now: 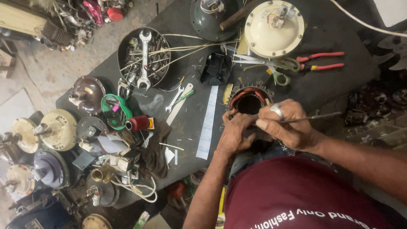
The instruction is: The person is repairing an electrical component, likely a motor stator. They use a flat metal tool to adjust the copper windings inside the stator and then use scissors to cut a piece of yellow insulating tape, which they place inside the component.
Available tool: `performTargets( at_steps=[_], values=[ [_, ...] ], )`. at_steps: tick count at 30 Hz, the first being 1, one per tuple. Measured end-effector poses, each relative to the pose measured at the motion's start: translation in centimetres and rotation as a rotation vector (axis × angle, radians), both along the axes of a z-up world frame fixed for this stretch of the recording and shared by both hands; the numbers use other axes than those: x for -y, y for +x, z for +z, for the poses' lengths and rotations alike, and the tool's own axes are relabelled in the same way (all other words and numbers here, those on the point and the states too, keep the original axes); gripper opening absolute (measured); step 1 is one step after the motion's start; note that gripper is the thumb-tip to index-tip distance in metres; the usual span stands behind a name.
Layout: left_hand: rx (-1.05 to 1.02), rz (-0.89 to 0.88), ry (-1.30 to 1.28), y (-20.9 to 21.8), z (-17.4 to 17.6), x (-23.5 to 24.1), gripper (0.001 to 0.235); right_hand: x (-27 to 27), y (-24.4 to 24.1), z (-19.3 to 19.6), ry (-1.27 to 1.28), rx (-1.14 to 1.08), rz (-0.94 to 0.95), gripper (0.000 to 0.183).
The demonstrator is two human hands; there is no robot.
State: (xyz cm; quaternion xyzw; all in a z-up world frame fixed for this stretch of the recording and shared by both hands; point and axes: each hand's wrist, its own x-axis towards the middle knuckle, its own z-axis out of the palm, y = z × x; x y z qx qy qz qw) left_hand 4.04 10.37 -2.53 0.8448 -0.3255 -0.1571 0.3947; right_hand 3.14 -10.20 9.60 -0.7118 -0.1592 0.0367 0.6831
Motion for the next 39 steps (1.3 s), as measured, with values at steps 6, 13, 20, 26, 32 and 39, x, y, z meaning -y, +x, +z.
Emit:
performTargets(
  at_steps=[6,13,20,26,32,39],
  values=[
    [0.007,-0.012,-0.015,0.2,0.6,0.0,0.059,0.6,-0.5,-0.3,0.068,0.046,0.037,0.042],
    [-0.033,0.0,0.026,0.2,0.8,0.0,0.058,1.2,-0.5,-2.1,0.019,-0.04,0.157,0.043],
    [0.026,0.0,-0.066,0.2,0.8,-0.5,0.066,2.1,-0.6,-1.3,0.28,-0.067,0.026,0.041],
    [0.081,0.025,-0.145,0.1,0.8,-0.8,0.073,1.2,-0.7,-1.2,0.153,-0.029,0.042,0.037],
    [0.082,0.026,-0.085,0.1,1.1,-0.8,0.068,0.1,-1.4,-1.7,-0.03,0.041,0.104,0.042],
    [0.196,0.139,0.06,-0.8,0.4,0.9,0.047,2.7,-2.2,-3.6,-0.122,-0.166,0.018,0.04]
  ],
)
